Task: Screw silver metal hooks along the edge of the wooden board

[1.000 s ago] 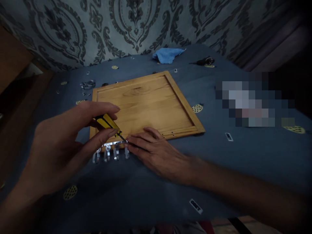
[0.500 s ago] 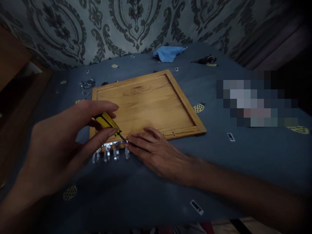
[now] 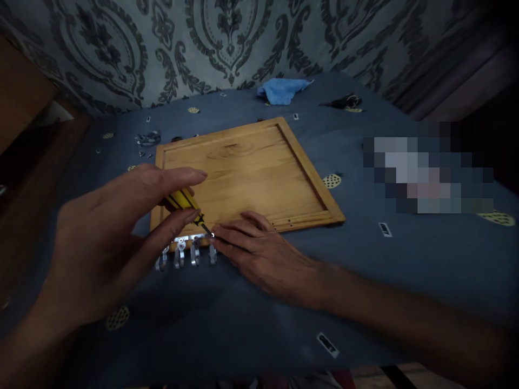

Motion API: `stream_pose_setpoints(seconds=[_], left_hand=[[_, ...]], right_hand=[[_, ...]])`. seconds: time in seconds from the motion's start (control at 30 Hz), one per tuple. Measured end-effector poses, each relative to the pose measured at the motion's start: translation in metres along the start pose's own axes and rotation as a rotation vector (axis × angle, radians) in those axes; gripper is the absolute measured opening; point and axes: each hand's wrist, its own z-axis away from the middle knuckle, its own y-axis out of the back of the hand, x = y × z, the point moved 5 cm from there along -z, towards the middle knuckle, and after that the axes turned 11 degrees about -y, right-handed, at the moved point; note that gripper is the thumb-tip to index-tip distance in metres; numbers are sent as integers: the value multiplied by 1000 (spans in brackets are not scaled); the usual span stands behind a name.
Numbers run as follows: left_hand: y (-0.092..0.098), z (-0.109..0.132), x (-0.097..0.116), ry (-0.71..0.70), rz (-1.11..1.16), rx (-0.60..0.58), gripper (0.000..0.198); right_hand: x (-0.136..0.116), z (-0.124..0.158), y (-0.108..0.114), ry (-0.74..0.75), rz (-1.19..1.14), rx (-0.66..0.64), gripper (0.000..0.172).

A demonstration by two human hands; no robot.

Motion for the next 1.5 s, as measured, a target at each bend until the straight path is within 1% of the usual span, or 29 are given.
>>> stream_pose_setpoints(seconds=[0.13,0.2,0.3,0.4,0.5,0.57,0.67,0.77,0.93,1.0,1.13,1.3,1.37,1.5], left_hand=[[3,2,-2,-3,33,-24,34],[3,2,-2,17,11,-41,36],[3,1,0,-5,-50,-54,35],[3,-3,3,-63,-104,-25,35],[3,-5,5,-104,-116,3,31],[4,-4,4,-75,-74,6,28],[5,0,0,11,-22,8,31],[4,2,-4,45,-40,7,33],[-2,-3,0,-62,-164,-66,32],[-3,-4,2,-93,-161,-65,32],[-2,-4,6,-123,-108,-51,31],[-2,-2,6,-112,-59,-85,37],[-3,-3,6,-120,-63,-95,37],[-3,-4,9,-138,-112,-77,32]], right_hand=[[0,0,1,9,-3,8,41],[0,0,1,10,-4,19,41],[0,1,1,4,-18,23,40],[0,2,1,11,-33,22,41],[0,2,0,14,-24,18,41],[1,2,-1,9,-18,17,41],[1,2,-1,14,-18,25,43],[1,1,0,18,-21,16,44],[2,1,-2,1,-14,0,42],[1,1,-2,3,-9,13,42],[1,1,-1,10,-2,24,41],[0,1,1,15,-9,25,39],[0,1,1,18,-10,29,40],[0,1,-1,25,-10,57,41]])
